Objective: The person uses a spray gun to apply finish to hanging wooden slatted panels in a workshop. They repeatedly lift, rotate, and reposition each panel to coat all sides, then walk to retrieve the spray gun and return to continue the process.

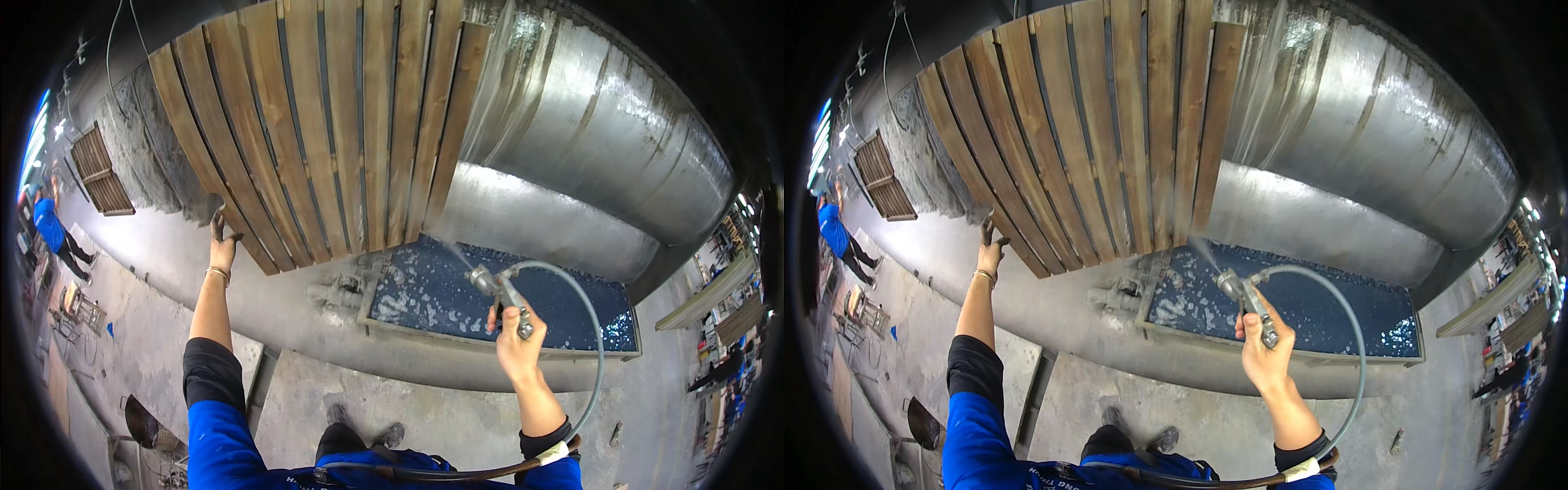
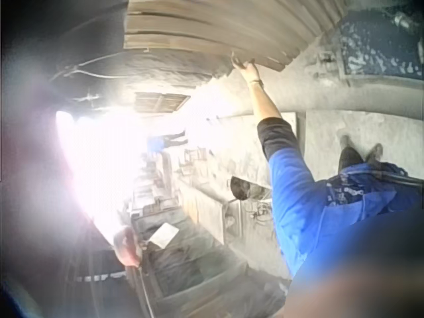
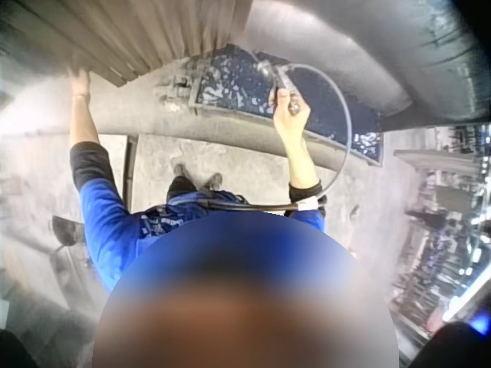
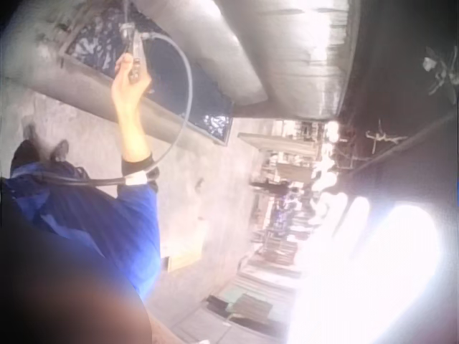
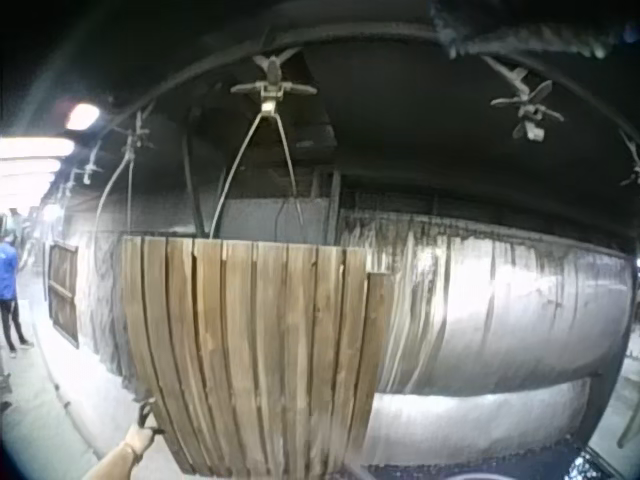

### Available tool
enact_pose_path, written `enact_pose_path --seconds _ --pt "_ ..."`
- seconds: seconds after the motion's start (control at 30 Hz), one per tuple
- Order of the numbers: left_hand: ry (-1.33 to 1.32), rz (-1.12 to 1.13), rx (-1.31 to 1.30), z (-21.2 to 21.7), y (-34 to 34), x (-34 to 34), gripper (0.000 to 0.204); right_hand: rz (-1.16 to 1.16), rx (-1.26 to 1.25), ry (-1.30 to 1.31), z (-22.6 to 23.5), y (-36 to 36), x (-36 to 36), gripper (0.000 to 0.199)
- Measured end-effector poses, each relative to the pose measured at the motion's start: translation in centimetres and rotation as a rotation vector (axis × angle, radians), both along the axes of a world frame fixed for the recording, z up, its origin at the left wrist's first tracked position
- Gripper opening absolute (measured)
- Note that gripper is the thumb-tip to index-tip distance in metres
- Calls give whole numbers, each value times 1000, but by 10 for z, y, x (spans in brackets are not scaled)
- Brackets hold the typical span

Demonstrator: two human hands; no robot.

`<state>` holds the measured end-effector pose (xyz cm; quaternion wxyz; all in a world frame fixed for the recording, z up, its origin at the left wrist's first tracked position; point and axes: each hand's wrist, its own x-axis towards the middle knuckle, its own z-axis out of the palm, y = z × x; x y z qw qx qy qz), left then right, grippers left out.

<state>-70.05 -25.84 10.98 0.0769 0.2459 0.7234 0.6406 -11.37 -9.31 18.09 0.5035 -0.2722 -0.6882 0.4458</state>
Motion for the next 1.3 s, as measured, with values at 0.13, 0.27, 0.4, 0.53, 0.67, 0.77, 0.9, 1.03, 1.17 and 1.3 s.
enact_pose_path --seconds 0.13,0.27,0.4,0.53,0.67,0.77,0.9,1.03,1.17,1.3 --pt "13 -9 -19 2 -5 4 93 -34 -194 -181 -51 -6 -14 47" --pt "23 -49 -45 10 -14 -2 92 -45 -222 -262 -62 -31 -22 45" --pt "37 -109 -48 10 -23 -16 90 -19 -200 -139 -64 -61 -36 42" --pt "63 -142 -27 3 -28 -35 91 1 -285 -319 -54 -80 -59 45" --pt "61 -186 16 0 -31 -50 93 -22 -18 17 2 -92 -76 69" --pt "37 -199 -3 3 -34 -55 94 -159 158 158 68 -99 -83 97" --pt "-2 -211 28 7 -37 -53 94 -196 183 421 133 -106 -97 132" --pt "-3 -191 25 5 -38 -51 93 -193 294 337 142 -107 -113 121" --pt "83 -186 48 1 -42 -51 88 20 308 130 101 -96 -116 86" --pt "18 -133 21 1 -52 -45 81 92 139 -69 22 -94 -106 66"
